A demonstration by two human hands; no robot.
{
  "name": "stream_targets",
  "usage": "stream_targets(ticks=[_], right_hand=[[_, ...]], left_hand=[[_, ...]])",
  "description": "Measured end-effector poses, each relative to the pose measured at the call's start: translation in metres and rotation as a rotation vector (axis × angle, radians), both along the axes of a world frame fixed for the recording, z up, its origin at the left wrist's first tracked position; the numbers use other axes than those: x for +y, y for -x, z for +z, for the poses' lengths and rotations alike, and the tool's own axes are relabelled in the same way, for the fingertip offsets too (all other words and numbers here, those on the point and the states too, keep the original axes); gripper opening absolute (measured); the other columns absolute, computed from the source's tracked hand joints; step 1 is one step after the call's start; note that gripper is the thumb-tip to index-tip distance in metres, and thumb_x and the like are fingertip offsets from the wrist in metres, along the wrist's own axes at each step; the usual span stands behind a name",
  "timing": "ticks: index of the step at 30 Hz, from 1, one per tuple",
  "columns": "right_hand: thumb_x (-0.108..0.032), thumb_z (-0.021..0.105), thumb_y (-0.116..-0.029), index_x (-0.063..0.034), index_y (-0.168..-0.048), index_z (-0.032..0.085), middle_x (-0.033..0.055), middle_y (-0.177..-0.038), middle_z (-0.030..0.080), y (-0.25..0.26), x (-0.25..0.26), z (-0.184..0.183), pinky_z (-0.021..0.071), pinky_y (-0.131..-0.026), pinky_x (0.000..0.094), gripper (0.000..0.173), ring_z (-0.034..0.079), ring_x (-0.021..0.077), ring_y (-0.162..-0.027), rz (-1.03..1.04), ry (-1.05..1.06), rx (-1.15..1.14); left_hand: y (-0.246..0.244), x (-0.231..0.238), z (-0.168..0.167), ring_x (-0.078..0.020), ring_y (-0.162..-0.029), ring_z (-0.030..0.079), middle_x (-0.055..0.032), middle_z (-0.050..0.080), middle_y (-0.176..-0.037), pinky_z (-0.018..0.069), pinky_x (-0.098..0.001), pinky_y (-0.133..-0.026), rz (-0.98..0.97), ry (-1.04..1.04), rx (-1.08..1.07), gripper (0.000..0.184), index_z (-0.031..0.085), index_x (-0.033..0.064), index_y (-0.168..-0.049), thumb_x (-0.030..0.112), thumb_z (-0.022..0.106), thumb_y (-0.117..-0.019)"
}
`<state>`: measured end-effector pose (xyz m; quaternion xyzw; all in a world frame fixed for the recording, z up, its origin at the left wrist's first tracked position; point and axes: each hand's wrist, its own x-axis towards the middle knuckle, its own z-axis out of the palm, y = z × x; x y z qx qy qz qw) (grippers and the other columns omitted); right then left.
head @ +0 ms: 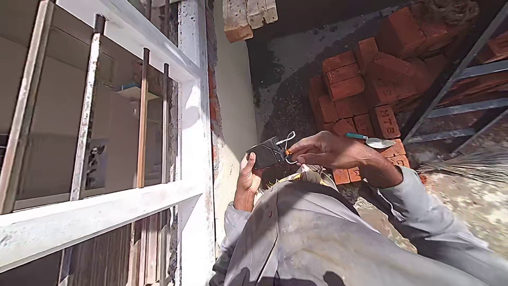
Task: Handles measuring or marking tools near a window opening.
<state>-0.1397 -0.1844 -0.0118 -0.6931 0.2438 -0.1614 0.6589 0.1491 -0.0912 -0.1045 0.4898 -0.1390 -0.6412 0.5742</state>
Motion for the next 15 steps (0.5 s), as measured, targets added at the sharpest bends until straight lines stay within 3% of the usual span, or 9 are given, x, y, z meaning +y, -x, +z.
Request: stream_targets(ticks=[2, 4, 8, 11, 15], right_hand=[[-0.018, 0.049, -0.1085, 0.0035, -0.123, 0.066, 0.0088, -0.106, 0.075, 0.004, -0.027, 0.006, 0.0633, -0.088, 0.0312, 0.031, 0.074, 0.0140, -0.096, -0.130, -0.088, -0.173], [-0.026, 0.041, -0.1119, 0.0023, -0.123, 0.066, 0.0099, -0.112, 0.073, 0.000, -0.052, -0.004, 0.0615, -0.092, 0.0338, 0.039, 0.073, 0.0164, -0.102, -0.133, -0.182, -0.115], [-0.042, 0.036, -0.1116, -0.0039, -0.127, 0.063, 0.0063, -0.115, 0.070, -0.017, -0.060, -0.053, 0.0564, -0.098, 0.0361, 0.049, 0.069, 0.0145, -0.108, 0.175, -0.443, 0.026], [-0.039, 0.033, -0.1110, -0.0144, -0.113, 0.067, -0.0043, -0.100, 0.073, -0.017, -0.038, -0.071, 0.0603, -0.086, 0.0290, 0.042, 0.072, 0.0064, -0.093, 0.301, -0.595, -0.122], [-0.030, 0.042, -0.1073, -0.0133, -0.115, 0.066, -0.0010, -0.101, 0.073, -0.004, -0.021, -0.093, 0.0590, -0.082, 0.0245, 0.030, 0.071, 0.0062, -0.091, 0.235, -0.709, -0.332]], left_hand=[[-0.006, -0.007, 0.005, -0.0230, -0.101, 0.072, -0.0145, 0.070, -0.116, 0.0621, -0.0418, -0.088, -0.142, 0.099, -0.080, 0.054, 0.047, 0.0008, -0.138, 0.028, 0.069, -0.0968], [-0.010, -0.021, 0.014, -0.0211, -0.101, 0.072, -0.0128, 0.071, -0.116, 0.0614, -0.0403, -0.091, -0.308, 0.218, -0.167, 0.062, 0.051, -0.0014, -0.135, 0.033, 0.078, -0.0906], [-0.005, -0.047, 0.041, -0.0155, -0.106, 0.070, -0.0057, 0.072, -0.118, 0.0589, -0.0345, -0.095, -0.586, 0.380, -0.415, 0.064, 0.060, 0.0014, -0.131, 0.043, 0.080, -0.0864], [0.005, -0.061, 0.049, -0.0148, -0.109, 0.069, -0.0044, 0.071, -0.121, 0.0586, -0.0339, -0.096, -0.691, 0.460, -0.466, 0.062, 0.062, 0.0040, -0.132, 0.043, 0.080, -0.0871], [0.019, -0.071, 0.044, -0.0182, -0.109, 0.069, -0.0080, 0.070, -0.122, 0.0586, -0.0359, -0.098, -0.746, 0.466, -0.446, 0.058, 0.061, 0.0014, -0.133, 0.035, 0.079, -0.0894]])
